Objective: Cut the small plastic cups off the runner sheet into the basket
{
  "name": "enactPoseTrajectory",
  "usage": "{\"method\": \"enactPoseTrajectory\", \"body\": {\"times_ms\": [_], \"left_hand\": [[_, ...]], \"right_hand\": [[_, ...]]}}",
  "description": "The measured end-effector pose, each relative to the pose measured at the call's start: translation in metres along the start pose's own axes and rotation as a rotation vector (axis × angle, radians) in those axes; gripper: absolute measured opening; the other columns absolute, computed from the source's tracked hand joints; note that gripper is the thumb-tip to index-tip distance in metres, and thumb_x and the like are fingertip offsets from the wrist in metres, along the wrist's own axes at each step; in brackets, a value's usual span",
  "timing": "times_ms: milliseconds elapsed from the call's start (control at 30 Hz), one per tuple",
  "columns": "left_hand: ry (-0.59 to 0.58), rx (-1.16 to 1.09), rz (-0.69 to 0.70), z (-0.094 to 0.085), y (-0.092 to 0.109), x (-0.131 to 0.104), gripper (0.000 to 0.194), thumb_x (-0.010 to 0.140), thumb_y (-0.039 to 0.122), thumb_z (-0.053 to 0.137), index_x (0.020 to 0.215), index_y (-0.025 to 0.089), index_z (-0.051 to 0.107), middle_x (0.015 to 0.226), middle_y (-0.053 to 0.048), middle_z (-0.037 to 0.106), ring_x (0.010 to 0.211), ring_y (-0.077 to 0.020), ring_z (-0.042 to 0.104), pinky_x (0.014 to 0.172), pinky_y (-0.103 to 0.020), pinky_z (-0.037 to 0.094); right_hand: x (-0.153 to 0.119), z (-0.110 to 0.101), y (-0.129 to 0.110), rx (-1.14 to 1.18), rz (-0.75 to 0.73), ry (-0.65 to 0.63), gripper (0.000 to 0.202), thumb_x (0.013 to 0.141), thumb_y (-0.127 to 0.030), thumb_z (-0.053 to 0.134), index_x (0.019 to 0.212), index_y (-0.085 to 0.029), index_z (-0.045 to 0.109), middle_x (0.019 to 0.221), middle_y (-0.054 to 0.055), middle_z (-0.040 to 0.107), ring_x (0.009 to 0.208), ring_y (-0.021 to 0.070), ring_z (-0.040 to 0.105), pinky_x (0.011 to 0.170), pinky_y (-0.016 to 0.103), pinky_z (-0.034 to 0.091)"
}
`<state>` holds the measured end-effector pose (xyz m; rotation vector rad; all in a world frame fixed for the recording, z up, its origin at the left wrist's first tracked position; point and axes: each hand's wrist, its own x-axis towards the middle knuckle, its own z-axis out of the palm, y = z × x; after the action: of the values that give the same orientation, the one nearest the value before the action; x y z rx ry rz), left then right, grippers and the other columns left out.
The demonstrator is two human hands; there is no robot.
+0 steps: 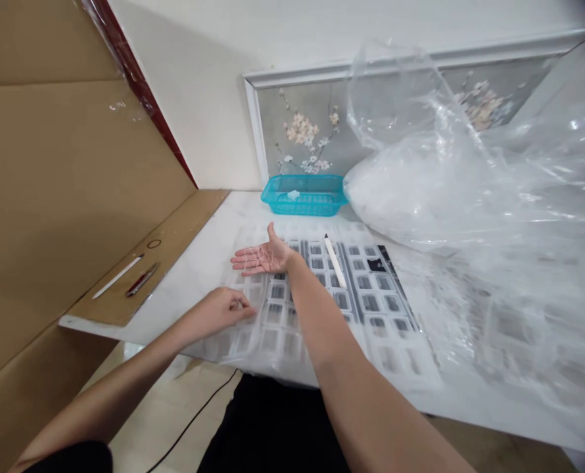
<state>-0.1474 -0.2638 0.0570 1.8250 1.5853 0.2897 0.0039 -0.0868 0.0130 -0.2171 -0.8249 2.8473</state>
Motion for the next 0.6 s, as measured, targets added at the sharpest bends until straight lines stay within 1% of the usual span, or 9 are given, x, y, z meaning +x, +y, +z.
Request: {"method": "enactPoseTrajectory", "body": {"times_ms": [100,167,233,300,467,600], "left_hand": [[-0.101,-0.102,-0.017,0.008,0.004,-0.005,0.034,0.083,0.049,0.063,0.081,0.016,0.072,0.05,0.003,0.045,0.045,-0.0107,0.037,0.045,-0.024,0.021],[-0.19,-0.22,-0.046,0.01,0.006,-0.005,0.036,0.085,0.049,0.059,0.083,0.015,0.069,0.049,0.004,0.044,0.04,-0.0093,0.035,0.041,-0.023,0.021],[-0.245,-0.316,-0.097,0.01,0.007,-0.003,0.037,0.086,0.05,0.058,0.087,0.014,0.067,0.046,0.005,0.044,0.034,-0.0085,0.033,0.037,-0.022,0.02],[-0.268,-0.371,-0.129,0.009,0.006,-0.002,0.035,0.083,0.049,0.062,0.088,0.014,0.064,0.043,0.006,0.044,0.031,-0.0085,0.033,0.034,-0.021,0.021],[-0.321,-0.477,-0.182,0.015,0.001,0.0,0.027,0.079,0.041,0.067,0.084,0.015,0.062,0.04,0.006,0.047,0.029,-0.0088,0.034,0.032,-0.02,0.025],[-0.331,-0.587,-0.182,0.017,-0.001,0.001,0.022,0.078,0.036,0.069,0.079,0.015,0.06,0.041,0.007,0.042,0.03,-0.0067,0.029,0.032,-0.02,0.019]], "right_hand": [[-0.001,0.002,0.0,-0.001,-0.001,0.021,0.121,0.07,-0.09,-0.003,0.119,0.003,0.057,0.115,0.033,0.066,0.108,0.0373,0.068,0.085,0.054,0.056],[-0.002,0.004,0.0,-0.004,-0.011,0.038,0.12,0.071,-0.09,-0.002,0.119,0.003,0.057,0.115,0.033,0.066,0.109,0.0376,0.067,0.085,0.056,0.056],[-0.003,0.005,0.0,-0.006,-0.02,0.04,0.118,0.072,-0.091,0.001,0.118,0.002,0.057,0.114,0.033,0.066,0.11,0.0378,0.066,0.086,0.059,0.055],[-0.003,0.005,0.0,-0.007,-0.019,0.03,0.117,0.072,-0.091,0.003,0.118,0.002,0.057,0.114,0.032,0.066,0.11,0.0378,0.066,0.086,0.06,0.054],[-0.003,0.004,-0.001,-0.018,-0.021,0.011,0.121,0.067,-0.095,0.006,0.118,0.001,0.058,0.112,0.029,0.068,0.108,0.0373,0.067,0.087,0.059,0.055],[-0.003,0.006,-0.001,-0.041,-0.008,0.039,0.115,0.07,-0.094,0.012,0.116,0.0,0.059,0.109,0.027,0.069,0.104,0.0344,0.069,0.086,0.056,0.056]]}}
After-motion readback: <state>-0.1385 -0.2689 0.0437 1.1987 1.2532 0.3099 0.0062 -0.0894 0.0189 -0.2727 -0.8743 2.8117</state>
